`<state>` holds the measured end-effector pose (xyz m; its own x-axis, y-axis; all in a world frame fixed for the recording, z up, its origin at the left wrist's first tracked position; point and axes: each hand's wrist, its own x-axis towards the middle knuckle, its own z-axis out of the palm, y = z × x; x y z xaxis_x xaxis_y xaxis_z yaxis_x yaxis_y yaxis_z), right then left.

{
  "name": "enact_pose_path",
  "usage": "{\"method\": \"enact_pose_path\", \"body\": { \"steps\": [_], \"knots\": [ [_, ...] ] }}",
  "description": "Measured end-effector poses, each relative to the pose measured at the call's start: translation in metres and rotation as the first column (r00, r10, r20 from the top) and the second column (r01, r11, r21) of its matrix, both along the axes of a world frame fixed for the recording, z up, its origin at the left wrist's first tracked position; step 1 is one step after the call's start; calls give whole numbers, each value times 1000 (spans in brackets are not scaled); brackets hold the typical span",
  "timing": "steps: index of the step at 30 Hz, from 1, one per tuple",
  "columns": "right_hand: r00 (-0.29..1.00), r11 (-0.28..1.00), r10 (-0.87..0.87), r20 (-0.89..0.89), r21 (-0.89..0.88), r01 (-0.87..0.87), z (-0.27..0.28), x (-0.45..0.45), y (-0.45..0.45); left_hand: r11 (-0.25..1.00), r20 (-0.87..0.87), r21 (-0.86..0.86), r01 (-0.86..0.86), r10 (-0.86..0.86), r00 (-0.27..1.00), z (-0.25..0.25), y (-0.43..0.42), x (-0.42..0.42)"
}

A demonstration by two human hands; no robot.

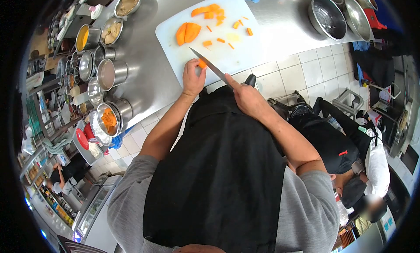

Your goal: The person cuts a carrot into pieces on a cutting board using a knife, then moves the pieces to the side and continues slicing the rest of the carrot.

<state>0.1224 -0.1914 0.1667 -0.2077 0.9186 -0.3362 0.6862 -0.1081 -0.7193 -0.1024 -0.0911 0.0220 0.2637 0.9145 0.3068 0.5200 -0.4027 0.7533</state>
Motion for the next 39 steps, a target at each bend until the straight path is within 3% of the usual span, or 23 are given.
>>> {"method": "enact_pose_path", "body": {
  "steps": [9, 12, 14, 18, 20, 39],
  "knots": [
    [996, 1000, -14, -88, 0, 15, 8, 7, -3, 1000, -12, -11, -8, 8, 1000, 1, 0, -1],
    [988, 995, -91, -123, 14, 94, 14, 12, -8, 1000, -20, -9, -9, 8, 1000, 0, -1, -3],
    [969, 977, -173, -175, -158, 146, 11, 18, -8, 1000, -29, -6, -6, 6, 1000, 2, -2, -4],
    [918, 938, -249, -309, -314, 149, -6, 28, -3, 1000, -22, -20, 15, -16, 1000, 3, -2, -7],
    [848, 823, -393, -355, -548, 152, -9, 31, 2, 999, -27, -24, 29, -30, 999, 4, 0, -9],
    [740, 742, -505, -444, -662, 110, -23, 31, -1, 995, -13, 11, 103, -103, 995, 9, 0, -12]
  ]
}}
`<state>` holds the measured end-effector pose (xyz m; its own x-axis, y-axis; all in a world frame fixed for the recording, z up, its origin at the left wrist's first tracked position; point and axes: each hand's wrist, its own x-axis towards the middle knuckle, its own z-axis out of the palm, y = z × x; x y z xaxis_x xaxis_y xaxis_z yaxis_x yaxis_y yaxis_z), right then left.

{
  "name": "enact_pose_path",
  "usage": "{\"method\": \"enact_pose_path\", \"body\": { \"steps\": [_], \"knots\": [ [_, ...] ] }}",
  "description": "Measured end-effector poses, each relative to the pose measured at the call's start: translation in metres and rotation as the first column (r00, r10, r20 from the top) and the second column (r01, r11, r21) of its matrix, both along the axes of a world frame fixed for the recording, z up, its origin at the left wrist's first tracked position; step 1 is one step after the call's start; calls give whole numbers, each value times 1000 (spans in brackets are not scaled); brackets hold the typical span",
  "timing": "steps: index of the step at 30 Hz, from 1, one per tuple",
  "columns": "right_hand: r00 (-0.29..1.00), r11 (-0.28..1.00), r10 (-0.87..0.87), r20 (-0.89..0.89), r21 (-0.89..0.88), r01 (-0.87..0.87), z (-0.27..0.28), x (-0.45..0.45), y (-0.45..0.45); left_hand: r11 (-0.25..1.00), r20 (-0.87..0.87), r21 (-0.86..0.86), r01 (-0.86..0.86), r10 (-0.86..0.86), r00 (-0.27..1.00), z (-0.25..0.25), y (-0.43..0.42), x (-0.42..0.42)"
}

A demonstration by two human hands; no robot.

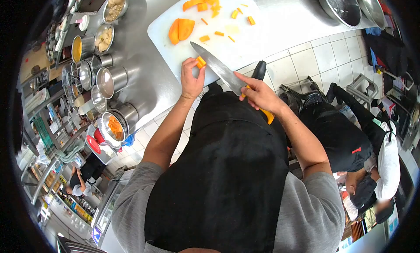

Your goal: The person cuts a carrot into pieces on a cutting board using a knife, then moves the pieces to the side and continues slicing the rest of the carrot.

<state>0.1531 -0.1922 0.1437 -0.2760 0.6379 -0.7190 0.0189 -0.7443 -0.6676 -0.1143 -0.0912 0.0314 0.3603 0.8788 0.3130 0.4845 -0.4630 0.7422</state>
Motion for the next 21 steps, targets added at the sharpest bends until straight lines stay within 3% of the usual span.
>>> {"method": "enact_pose_path", "body": {
  "steps": [21],
  "knots": [
    [986, 995, 58, 158, 74, -70, 9, -21, 17, 1000, 17, 15, -1, 1, 1000, -1, 0, 0]
  ]
}}
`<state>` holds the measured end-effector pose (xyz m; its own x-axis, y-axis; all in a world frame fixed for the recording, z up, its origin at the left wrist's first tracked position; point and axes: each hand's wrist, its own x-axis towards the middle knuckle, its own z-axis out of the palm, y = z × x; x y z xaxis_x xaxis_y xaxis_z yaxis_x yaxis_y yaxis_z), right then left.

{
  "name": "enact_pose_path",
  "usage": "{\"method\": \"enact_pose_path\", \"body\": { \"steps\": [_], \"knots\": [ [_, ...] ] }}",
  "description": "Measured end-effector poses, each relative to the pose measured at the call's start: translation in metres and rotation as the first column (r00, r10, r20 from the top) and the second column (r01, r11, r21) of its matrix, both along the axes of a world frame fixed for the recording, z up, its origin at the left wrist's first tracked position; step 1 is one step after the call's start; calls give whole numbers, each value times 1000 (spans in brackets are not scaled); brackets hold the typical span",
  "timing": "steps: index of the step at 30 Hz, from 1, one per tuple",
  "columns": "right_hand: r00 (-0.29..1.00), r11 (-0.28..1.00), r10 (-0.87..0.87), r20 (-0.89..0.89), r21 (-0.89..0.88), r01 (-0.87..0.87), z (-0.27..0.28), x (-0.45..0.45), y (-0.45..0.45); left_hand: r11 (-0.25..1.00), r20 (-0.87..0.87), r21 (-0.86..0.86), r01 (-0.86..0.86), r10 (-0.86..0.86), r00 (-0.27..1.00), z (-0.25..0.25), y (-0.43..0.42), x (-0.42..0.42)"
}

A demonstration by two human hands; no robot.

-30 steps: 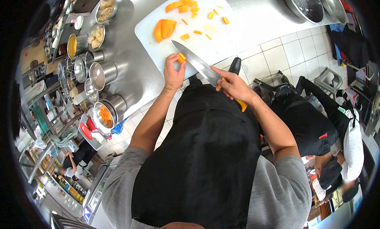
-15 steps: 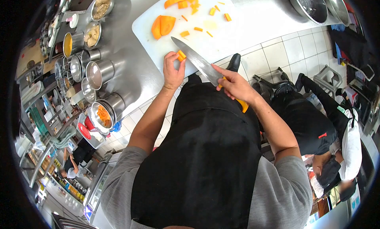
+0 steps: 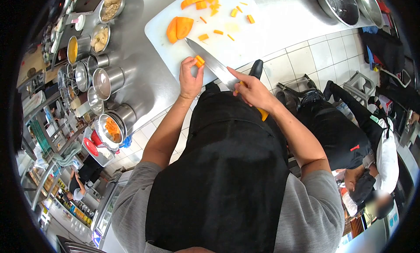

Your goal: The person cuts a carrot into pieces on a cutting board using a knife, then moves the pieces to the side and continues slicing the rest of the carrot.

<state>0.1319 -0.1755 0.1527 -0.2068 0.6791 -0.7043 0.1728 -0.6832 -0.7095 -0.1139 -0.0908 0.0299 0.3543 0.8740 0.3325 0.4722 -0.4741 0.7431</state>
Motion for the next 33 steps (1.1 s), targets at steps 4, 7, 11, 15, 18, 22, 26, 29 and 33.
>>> {"method": "enact_pose_path", "body": {
  "steps": [4, 7, 11, 15, 18, 22, 26, 29, 33],
  "knots": [
    [999, 1000, -22, -34, 13, 23, -7, -4, 1, 1000, 2, -1, 2, -2, 1000, 0, 0, 0],
    [999, 999, -26, -35, 20, 27, -9, -9, 4, 1000, -5, -6, -2, 2, 1000, 0, 0, 0],
    [995, 999, -45, -94, 6, 45, -11, -8, 6, 1000, -9, -4, -3, 3, 1000, 0, 0, 0],
    [967, 993, -113, -226, -54, 103, -21, -4, 5, 1000, -15, 5, -11, 11, 1000, 0, 0, 1],
    [977, 995, -101, -185, -24, 98, -17, -6, 5, 1000, -16, 6, -9, 9, 1000, 2, 0, 1],
    [949, 981, -193, -249, -80, 178, -16, 3, 4, 999, 21, -41, -14, 15, 1000, 4, 2, 3],
    [983, 989, -149, -105, 6, 150, -12, 7, 3, 998, -3, -62, 12, -12, 1000, 13, 6, 5],
    [996, 996, -68, -55, 48, 71, -9, 3, 3, 981, 64, -192, -5, 18, 998, 8, 4, 3],
    [996, 998, -63, -57, 16, 64, -14, 0, 2, 992, 27, -123, -3, 6, 1000, 1, 3, 1]
  ]
}}
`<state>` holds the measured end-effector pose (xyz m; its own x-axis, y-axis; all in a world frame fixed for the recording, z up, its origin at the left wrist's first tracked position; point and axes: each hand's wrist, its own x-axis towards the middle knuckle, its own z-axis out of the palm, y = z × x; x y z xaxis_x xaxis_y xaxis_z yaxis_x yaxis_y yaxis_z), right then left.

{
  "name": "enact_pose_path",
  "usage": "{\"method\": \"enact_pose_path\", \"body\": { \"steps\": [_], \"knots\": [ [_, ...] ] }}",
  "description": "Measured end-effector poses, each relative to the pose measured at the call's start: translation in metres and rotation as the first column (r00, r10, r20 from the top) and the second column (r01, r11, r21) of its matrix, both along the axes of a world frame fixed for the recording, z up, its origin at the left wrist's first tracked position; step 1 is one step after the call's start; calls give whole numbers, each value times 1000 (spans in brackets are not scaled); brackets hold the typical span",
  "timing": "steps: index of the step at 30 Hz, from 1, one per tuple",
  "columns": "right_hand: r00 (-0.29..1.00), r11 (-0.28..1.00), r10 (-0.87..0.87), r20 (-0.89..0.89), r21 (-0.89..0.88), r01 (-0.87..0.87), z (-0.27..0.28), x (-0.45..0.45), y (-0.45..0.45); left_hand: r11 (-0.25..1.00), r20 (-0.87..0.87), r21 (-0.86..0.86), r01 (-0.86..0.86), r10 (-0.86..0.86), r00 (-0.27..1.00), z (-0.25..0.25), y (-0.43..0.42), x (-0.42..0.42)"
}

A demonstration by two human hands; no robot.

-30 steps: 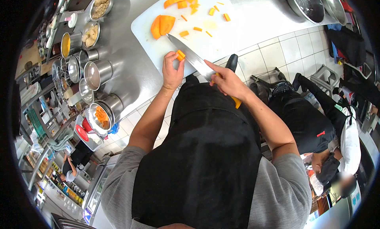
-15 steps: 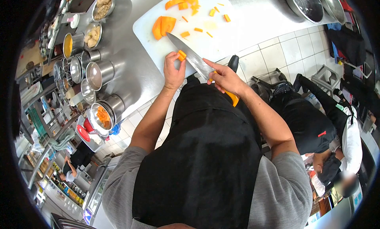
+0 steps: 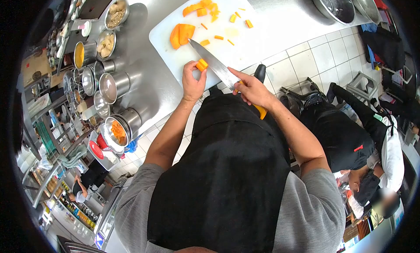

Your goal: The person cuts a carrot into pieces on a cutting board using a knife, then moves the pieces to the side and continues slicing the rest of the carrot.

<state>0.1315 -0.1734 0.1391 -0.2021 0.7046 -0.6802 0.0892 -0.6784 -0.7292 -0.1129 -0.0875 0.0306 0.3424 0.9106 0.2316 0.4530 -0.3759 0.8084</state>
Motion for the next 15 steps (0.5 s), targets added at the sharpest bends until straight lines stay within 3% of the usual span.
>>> {"method": "enact_pose_path", "body": {
  "steps": [15],
  "knots": [
    [993, 999, -16, -114, -38, 12, -4, 2, 1, 998, -36, 54, 10, -8, 999, 2, 0, 2]
  ]
}}
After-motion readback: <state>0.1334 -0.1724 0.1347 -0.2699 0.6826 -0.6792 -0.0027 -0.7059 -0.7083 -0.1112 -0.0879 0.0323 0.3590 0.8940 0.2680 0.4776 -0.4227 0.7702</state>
